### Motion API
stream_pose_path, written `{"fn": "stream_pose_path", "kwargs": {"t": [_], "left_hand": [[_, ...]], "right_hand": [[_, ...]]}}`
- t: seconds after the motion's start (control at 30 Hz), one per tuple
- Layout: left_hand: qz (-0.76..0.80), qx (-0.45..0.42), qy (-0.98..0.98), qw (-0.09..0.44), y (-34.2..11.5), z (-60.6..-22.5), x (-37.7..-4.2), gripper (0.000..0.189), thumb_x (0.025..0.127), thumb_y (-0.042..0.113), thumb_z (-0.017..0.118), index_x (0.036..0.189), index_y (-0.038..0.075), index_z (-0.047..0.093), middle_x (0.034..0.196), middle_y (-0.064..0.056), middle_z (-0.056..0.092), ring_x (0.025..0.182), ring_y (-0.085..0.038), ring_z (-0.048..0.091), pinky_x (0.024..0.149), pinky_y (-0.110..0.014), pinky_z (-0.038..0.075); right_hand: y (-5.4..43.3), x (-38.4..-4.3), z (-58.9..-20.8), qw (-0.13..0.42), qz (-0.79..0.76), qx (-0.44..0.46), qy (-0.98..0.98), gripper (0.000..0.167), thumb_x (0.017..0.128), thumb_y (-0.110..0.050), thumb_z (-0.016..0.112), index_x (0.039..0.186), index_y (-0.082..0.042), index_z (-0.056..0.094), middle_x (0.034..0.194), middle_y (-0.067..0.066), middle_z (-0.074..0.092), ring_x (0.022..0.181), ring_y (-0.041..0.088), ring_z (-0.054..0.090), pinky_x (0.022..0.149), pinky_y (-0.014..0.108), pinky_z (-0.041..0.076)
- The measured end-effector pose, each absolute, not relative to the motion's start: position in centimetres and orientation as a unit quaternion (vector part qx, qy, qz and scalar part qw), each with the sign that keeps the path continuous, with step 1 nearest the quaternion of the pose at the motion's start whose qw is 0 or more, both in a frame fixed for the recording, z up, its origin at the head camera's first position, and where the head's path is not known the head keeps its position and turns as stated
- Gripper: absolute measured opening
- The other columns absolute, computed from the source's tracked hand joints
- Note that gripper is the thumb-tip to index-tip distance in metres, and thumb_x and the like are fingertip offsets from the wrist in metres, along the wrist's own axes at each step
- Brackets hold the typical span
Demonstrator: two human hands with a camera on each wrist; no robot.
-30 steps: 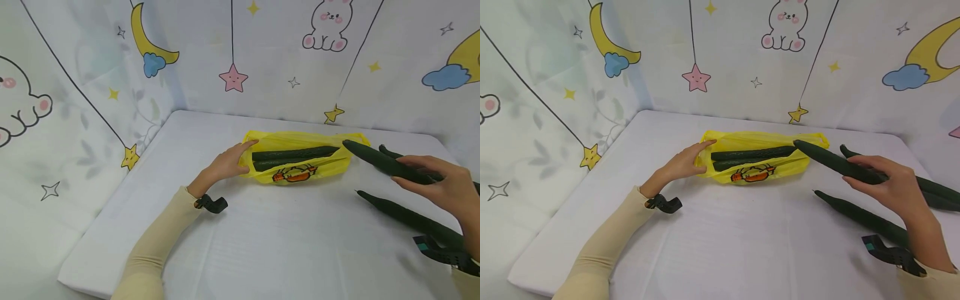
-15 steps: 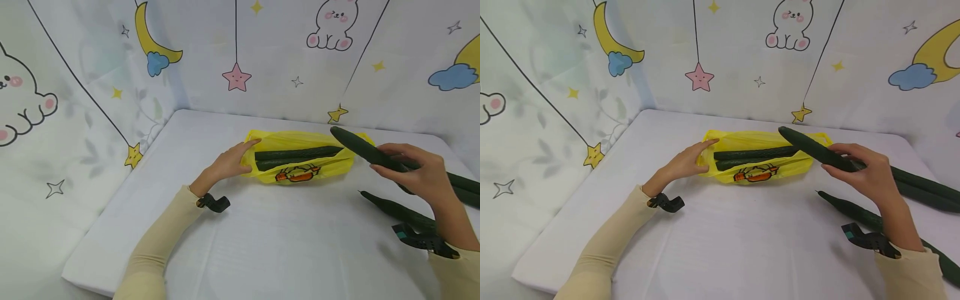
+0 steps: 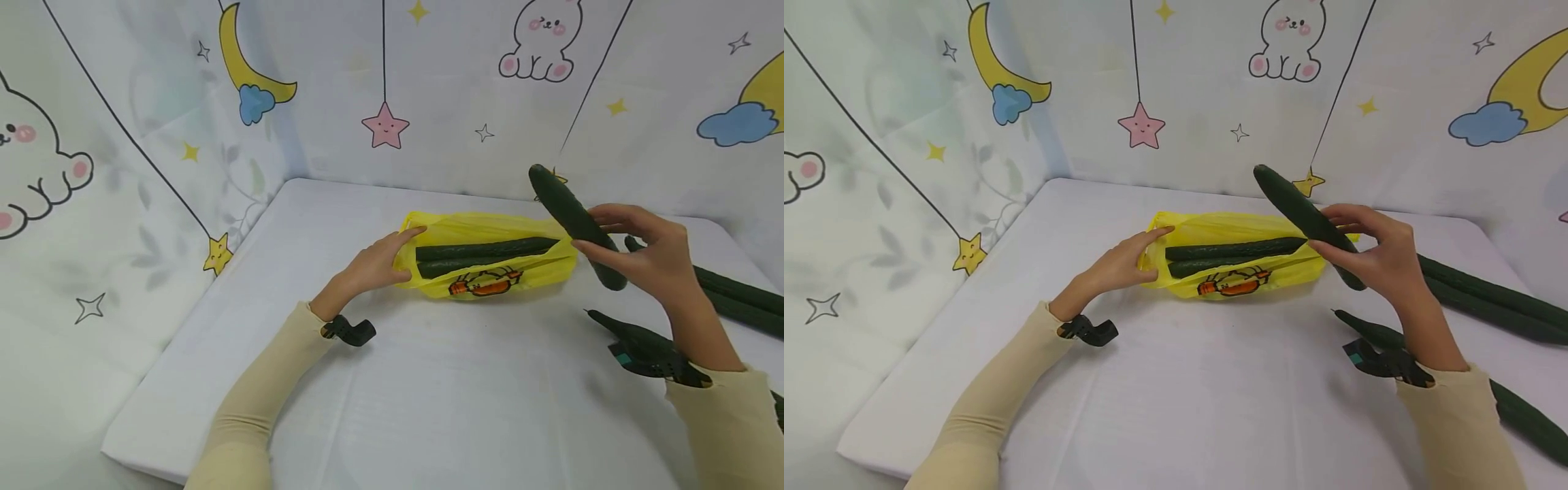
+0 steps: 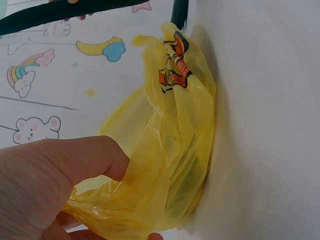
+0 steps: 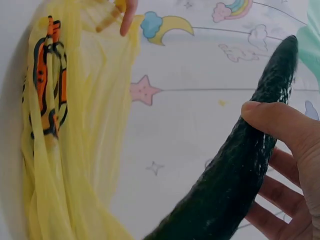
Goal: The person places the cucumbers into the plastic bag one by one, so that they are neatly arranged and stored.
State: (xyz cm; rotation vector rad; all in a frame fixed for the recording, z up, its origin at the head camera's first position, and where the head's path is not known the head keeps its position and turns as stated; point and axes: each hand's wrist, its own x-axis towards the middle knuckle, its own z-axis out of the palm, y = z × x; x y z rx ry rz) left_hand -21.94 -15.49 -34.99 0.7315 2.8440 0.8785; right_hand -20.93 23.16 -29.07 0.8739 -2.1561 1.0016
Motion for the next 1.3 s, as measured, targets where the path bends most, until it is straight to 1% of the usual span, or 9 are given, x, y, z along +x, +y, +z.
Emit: {"fn": "stream_pose_path", "kwargs": {"t": [0.13, 0.2, 0.3, 0.57, 0.77, 1.0, 1.13, 1.23, 1.3], "left_hand": [[0.286, 0.238, 0.927, 0.040, -15.5, -35.0, -22.0, 0.080, 0.086, 0.010, 0.064, 0.155, 0.023, 0.027, 0.152, -0.008, 0.039, 0.102, -0.024, 0.049, 0.065, -0.033, 0.043], [0.287, 0.237, 0.927, 0.040, -15.5, -35.0, -22.0, 0.080, 0.086, 0.009, 0.064, 0.155, 0.022, 0.027, 0.152, -0.009, 0.039, 0.103, -0.024, 0.049, 0.065, -0.033, 0.044], [0.287, 0.237, 0.927, 0.039, -15.5, -35.0, -21.9, 0.080, 0.086, 0.009, 0.064, 0.155, 0.022, 0.027, 0.152, -0.008, 0.039, 0.104, -0.024, 0.049, 0.067, -0.034, 0.044], [0.281, 0.238, 0.929, 0.038, -15.5, -34.9, -21.9, 0.081, 0.086, 0.010, 0.066, 0.155, 0.022, 0.027, 0.148, -0.010, 0.043, 0.098, -0.024, 0.050, 0.066, -0.033, 0.044], [0.278, 0.235, 0.930, 0.041, -15.5, -35.0, -22.0, 0.081, 0.086, 0.011, 0.066, 0.155, 0.023, 0.026, 0.147, -0.010, 0.044, 0.095, -0.024, 0.050, 0.064, -0.032, 0.043], [0.278, 0.230, 0.932, 0.043, -15.4, -34.9, -21.9, 0.080, 0.087, 0.011, 0.066, 0.155, 0.024, 0.026, 0.148, -0.010, 0.044, 0.097, -0.024, 0.051, 0.066, -0.033, 0.045], [0.277, 0.231, 0.932, 0.042, -15.4, -34.9, -21.9, 0.081, 0.087, 0.011, 0.067, 0.155, 0.024, 0.026, 0.148, -0.010, 0.044, 0.098, -0.024, 0.051, 0.066, -0.033, 0.045], [0.277, 0.233, 0.931, 0.041, -15.4, -34.9, -21.9, 0.081, 0.087, 0.011, 0.067, 0.155, 0.023, 0.026, 0.149, -0.010, 0.043, 0.096, -0.024, 0.051, 0.065, -0.033, 0.044], [0.277, 0.234, 0.931, 0.040, -15.4, -34.9, -21.9, 0.081, 0.086, 0.011, 0.067, 0.155, 0.023, 0.026, 0.149, -0.010, 0.043, 0.095, -0.024, 0.051, 0.064, -0.033, 0.044]], "right_hand": [[21.9, -21.4, -28.9, 0.299, 0.387, 0.326, -0.809, 0.050, 0.062, 0.013, 0.084, 0.109, 0.011, 0.066, 0.104, -0.026, 0.063, 0.091, -0.009, 0.062, 0.083, 0.008, 0.045], [21.3, -21.6, -28.8, 0.299, 0.394, 0.324, -0.806, 0.049, 0.064, 0.012, 0.083, 0.110, 0.011, 0.065, 0.104, -0.026, 0.063, 0.090, -0.010, 0.062, 0.084, 0.009, 0.045], [20.5, -21.8, -28.3, 0.297, 0.402, 0.332, -0.800, 0.050, 0.063, 0.015, 0.082, 0.110, 0.012, 0.064, 0.104, -0.025, 0.064, 0.090, -0.008, 0.063, 0.085, 0.011, 0.046], [18.4, -22.2, -27.7, 0.298, 0.442, 0.340, -0.774, 0.047, 0.067, 0.012, 0.081, 0.111, 0.014, 0.062, 0.106, -0.016, 0.067, 0.091, -0.004, 0.065, 0.085, 0.013, 0.047], [17.2, -22.4, -27.9, 0.299, 0.502, 0.360, -0.727, 0.047, 0.070, 0.010, 0.080, 0.111, 0.018, 0.059, 0.108, -0.005, 0.069, 0.094, 0.006, 0.068, 0.086, 0.017, 0.050], [16.3, -22.8, -28.3, 0.287, 0.522, 0.397, -0.699, 0.055, 0.073, 0.002, 0.081, 0.120, 0.016, 0.057, 0.117, 0.004, 0.068, 0.099, 0.011, 0.068, 0.089, 0.020, 0.050], [15.9, -22.9, -28.7, 0.284, 0.505, 0.405, -0.707, 0.054, 0.073, 0.002, 0.081, 0.120, 0.015, 0.058, 0.118, -0.002, 0.068, 0.101, 0.008, 0.067, 0.090, 0.020, 0.049], [15.6, -23.1, -29.0, 0.284, 0.485, 0.408, -0.719, 0.050, 0.071, 0.011, 0.079, 0.117, 0.014, 0.060, 0.117, -0.010, 0.067, 0.102, 0.004, 0.066, 0.092, 0.021, 0.048], [15.5, -23.3, -29.4, 0.286, 0.468, 0.408, -0.730, 0.053, 0.066, 0.020, 0.078, 0.115, 0.013, 0.061, 0.117, -0.015, 0.066, 0.104, 0.001, 0.064, 0.093, 0.020, 0.047]]}}
